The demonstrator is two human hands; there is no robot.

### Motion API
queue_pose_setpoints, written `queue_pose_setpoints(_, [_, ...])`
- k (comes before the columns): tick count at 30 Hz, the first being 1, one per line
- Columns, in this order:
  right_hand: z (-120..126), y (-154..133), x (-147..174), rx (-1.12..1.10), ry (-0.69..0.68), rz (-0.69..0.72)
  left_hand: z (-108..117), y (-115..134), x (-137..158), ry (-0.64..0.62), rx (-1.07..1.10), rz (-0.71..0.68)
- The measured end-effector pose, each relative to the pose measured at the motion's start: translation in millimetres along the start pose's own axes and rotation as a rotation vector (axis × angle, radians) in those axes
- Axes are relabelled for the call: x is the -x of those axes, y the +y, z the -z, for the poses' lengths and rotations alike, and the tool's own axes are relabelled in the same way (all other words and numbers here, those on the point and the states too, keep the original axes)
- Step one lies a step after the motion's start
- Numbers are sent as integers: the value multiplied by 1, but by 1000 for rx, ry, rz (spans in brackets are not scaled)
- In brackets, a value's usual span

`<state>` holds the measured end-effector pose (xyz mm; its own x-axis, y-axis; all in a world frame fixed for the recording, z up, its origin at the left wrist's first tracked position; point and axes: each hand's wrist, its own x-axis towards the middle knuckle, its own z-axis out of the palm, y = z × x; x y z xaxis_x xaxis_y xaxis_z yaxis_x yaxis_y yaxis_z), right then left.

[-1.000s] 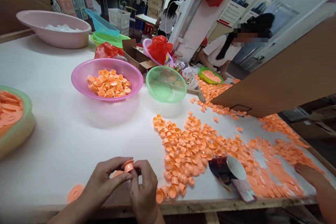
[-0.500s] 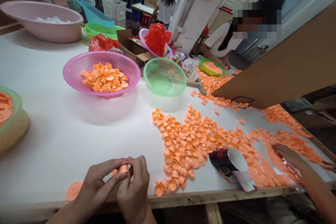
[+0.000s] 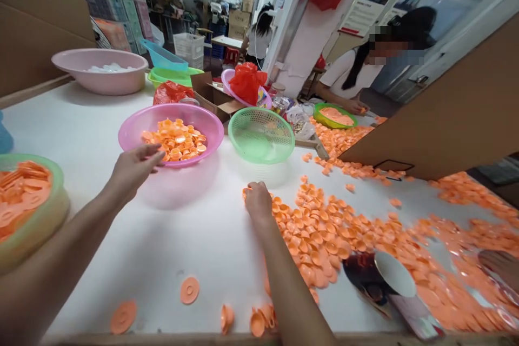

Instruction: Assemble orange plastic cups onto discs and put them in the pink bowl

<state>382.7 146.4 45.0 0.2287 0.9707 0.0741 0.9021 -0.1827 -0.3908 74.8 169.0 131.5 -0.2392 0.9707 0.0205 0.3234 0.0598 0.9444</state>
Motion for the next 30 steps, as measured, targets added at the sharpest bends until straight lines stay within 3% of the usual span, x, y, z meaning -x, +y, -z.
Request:
queue_pose_setpoints(3, [-3,1,6,26,-33,0,-4,-44,67,-388,-175,-69])
queue_pose_setpoints(5, [-2,1,19,-10,-14,40,-6,-67,117,-624,-258,-185])
queue_pose_setpoints(8, [3,-3,49,-187,26,152,-13,-85,170,-800,-408,-351])
queue_pose_setpoints(11, [8,-3,87,-300,-10,172,-22,-87,188,-779,-516,-368])
queue_pose_setpoints(16, [13,-5,135,-389,41,-35,-30,-90,179,-631,-505,-294])
queue_pose_setpoints(21, [-5,-42,166,-678,-336,-105,-34,-105,177,-569,-440,-291])
queue_pose_setpoints(25, [-25,-70,175,-603,-370,-73,-38,-107,179,-552,-423,-259])
queue_pose_setpoints(30, [-29,-78,173,-419,-331,34,-31,-97,173,-583,-310,-172])
